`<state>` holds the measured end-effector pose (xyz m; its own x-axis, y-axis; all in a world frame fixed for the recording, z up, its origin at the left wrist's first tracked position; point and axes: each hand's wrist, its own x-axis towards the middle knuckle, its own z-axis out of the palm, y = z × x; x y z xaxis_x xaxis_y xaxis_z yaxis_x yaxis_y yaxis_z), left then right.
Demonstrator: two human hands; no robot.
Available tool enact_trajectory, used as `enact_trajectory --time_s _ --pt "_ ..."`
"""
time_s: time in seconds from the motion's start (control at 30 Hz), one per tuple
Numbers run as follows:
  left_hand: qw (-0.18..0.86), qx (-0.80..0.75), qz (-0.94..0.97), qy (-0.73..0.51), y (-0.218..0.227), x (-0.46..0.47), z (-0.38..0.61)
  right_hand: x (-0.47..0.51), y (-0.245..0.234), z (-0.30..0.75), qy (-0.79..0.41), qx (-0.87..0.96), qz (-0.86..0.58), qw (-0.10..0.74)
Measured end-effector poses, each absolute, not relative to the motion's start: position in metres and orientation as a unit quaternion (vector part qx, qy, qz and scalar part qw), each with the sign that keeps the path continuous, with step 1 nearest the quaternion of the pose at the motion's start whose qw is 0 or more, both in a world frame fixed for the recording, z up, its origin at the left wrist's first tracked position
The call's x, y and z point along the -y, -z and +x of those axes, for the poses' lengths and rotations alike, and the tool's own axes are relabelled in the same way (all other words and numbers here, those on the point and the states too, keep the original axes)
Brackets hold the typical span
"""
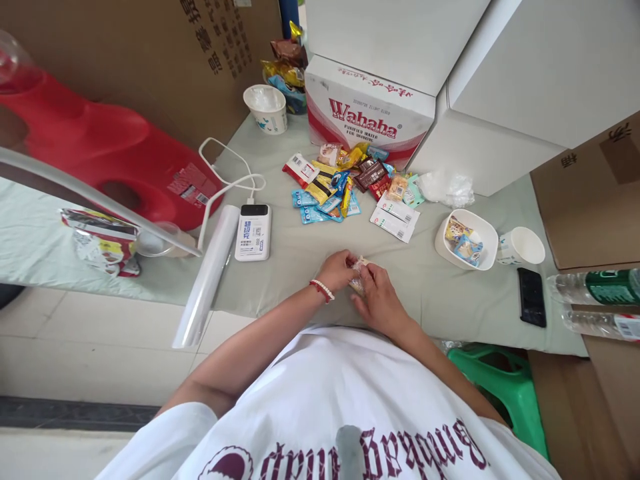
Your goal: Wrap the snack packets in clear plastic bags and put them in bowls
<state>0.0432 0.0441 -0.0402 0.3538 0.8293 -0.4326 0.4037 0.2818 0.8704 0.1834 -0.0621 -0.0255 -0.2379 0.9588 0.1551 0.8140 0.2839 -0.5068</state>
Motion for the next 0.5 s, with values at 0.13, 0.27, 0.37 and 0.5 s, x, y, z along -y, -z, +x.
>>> enact_trajectory --time_s 0.13,0.27,0.37,0.5 --pt "0.674 -0.509 0.499 -0.195 0.020 -0.037 0.041 0.072 0.039 0.180 -0.113 0.754 -0.611 0.212" --pt "0.813 -0.400 0.350 -0.236 -0.009 -0.028 0.028 0.068 0.038 0.198 -0.104 0.692 -0.653 0.289" --pt "0.813 -0.397 0.358 -0.230 -0.020 -0.025 0.009 0.064 0.015 0.256 -0.122 0.597 -0.701 0.371" --pt "0.763 -0.475 0.371 -0.235 -0.009 -0.022 -0.020 0.048 -0.026 0.380 -0.025 0.449 -0.789 0.419"
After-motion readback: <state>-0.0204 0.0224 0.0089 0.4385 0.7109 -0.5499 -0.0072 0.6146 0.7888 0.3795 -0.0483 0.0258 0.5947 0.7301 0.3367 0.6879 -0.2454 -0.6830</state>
